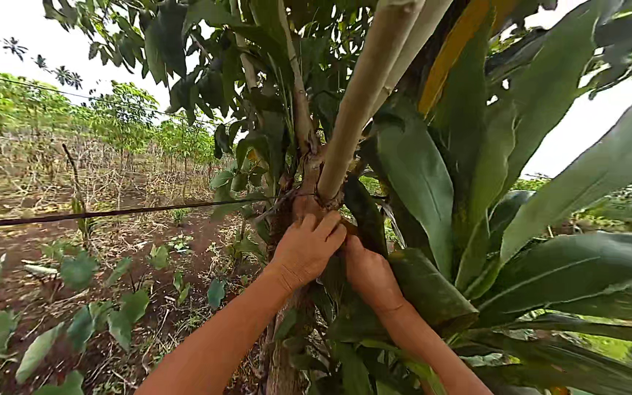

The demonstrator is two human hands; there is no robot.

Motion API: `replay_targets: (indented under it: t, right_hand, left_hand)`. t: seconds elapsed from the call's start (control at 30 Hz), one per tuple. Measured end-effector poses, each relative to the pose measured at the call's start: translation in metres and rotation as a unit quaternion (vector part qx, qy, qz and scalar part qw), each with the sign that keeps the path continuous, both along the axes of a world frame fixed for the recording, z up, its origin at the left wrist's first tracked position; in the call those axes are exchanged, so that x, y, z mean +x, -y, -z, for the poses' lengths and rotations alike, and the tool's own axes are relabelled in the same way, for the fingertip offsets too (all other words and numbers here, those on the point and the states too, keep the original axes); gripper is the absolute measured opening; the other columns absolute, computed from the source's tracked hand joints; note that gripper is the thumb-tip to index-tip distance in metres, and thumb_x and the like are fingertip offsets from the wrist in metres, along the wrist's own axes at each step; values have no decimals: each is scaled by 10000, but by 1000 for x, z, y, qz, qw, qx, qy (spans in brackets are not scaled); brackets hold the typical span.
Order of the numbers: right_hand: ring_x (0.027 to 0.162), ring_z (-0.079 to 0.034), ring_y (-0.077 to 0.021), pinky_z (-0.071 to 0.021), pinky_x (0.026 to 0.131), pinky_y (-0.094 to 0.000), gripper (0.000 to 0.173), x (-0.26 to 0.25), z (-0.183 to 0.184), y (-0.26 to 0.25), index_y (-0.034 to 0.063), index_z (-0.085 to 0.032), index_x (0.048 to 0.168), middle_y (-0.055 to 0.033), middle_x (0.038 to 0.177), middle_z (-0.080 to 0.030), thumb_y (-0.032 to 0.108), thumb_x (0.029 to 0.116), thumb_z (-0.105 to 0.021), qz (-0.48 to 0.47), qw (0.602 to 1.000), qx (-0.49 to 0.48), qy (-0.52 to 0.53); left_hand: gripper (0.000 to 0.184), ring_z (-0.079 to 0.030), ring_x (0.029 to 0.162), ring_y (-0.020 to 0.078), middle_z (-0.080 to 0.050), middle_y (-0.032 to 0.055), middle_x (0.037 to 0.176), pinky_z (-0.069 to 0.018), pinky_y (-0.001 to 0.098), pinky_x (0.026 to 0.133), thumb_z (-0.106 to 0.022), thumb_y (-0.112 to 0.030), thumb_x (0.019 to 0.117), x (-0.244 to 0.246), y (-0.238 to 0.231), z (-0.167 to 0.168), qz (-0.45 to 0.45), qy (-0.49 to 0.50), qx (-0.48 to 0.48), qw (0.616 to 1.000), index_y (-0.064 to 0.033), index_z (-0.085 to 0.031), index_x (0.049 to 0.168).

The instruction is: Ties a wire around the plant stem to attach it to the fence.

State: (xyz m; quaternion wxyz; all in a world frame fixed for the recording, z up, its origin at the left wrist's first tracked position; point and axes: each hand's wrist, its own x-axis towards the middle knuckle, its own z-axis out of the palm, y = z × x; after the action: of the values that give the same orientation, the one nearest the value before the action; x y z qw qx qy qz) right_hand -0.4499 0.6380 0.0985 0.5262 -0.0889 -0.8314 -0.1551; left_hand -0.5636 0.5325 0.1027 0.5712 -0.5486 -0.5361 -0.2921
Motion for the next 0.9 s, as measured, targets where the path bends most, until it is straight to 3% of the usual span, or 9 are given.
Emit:
replay_targets:
  t: [0.07, 0.17, 0.33, 0.4, 0.5, 0.63, 0.77, 0.83, 0.9]
  right_hand:
    - [597, -702, -420, -560, 526, -538, 195, 2, -3, -7, -105, -668, 1019, -234, 669, -660, 23, 974, -527, 5, 1000, 28, -9]
    - [656, -712, -441, -569, 579, -559, 213, 8, -15, -20, -118, -663, 1050, -255, 721, -672, 28, 988, -521, 13, 1000, 9, 20]
    - [851, -713, -512, -555, 739, -635, 295, 17, -25, -39, -120, -625, 1207, -322, 912, -698, 67, 1054, -455, 37, 990, -88, 106]
    - [884, -711, -512, -551, 775, -637, 317, 14, -21, -32, -112, -616, 1237, -323, 939, -700, 95, 1068, -443, 33, 985, -99, 141]
    - [703, -717, -462, -575, 630, -587, 255, 14, -5, -22, -98, -664, 1086, -266, 751, -681, 88, 1036, -496, 5, 994, -22, 111]
    - [626, -702, -378, -577, 583, -525, 261, 32, -8, -9, -74, -672, 1006, -207, 684, -656, 124, 1038, -504, -93, 988, -46, 118]
    - [818, -638, -115, -550, 763, -305, 522, 42, -45, -12, -43, -650, 1134, -90, 979, -672, 276, 1090, -239, -292, 886, -312, 180]
    - [815, -643, -112, -545, 739, -305, 506, 27, -61, -2, -33, -654, 1175, -92, 1046, -682, 298, 1125, -275, -328, 832, -425, 137]
    - [795, -625, -88, -530, 755, -287, 397, 3, -71, 11, -27, -675, 1137, -55, 941, -681, 258, 1115, -400, -367, 786, -487, 107]
  left_hand:
    - [339, -728, 983, 366, -709, 153, 1264, -590, 473, 690, -649, 14, 863, 3, -18, 3, -16, -12, -3, 1000, -53, -746, 1182]
    - [188, -724, 930, 394, -724, 207, 1056, -593, 478, 699, -642, 3, 869, 16, -52, -2, -20, 31, 39, 999, 19, -737, 1031]
    - [217, -681, 1080, 457, -696, 270, 1170, -549, 547, 870, -588, 6, 935, 33, -80, -7, -23, 144, -38, 989, 64, -712, 1104]
    - [190, -698, 1048, 433, -705, 243, 1157, -572, 528, 823, -609, 9, 913, 17, -70, 2, -15, 91, -38, 995, 51, -717, 1064]
    - [268, -705, 1069, 376, -700, 130, 1294, -580, 506, 768, -663, 6, 860, 2, -38, 19, -15, 8, -14, 1000, -40, -746, 1110]
    - [241, -648, 1225, 277, -750, -4, 1204, -501, 471, 907, -606, -37, 882, 7, -15, 20, -47, -63, 69, 995, -165, -756, 1019]
    - [207, -688, 1158, 253, -778, 20, 1007, -509, 437, 1010, -573, -25, 917, 5, -8, 14, -5, -72, 71, 995, -132, -746, 958]
    - [214, -698, 1149, 238, -776, 22, 1034, -527, 416, 1014, -559, -18, 923, 6, -8, 17, 12, -73, 71, 995, -125, -740, 967]
    - [227, -699, 1153, 224, -773, 19, 1063, -547, 394, 1006, -545, -23, 933, 5, -7, 20, 21, -78, 70, 994, -119, -744, 983]
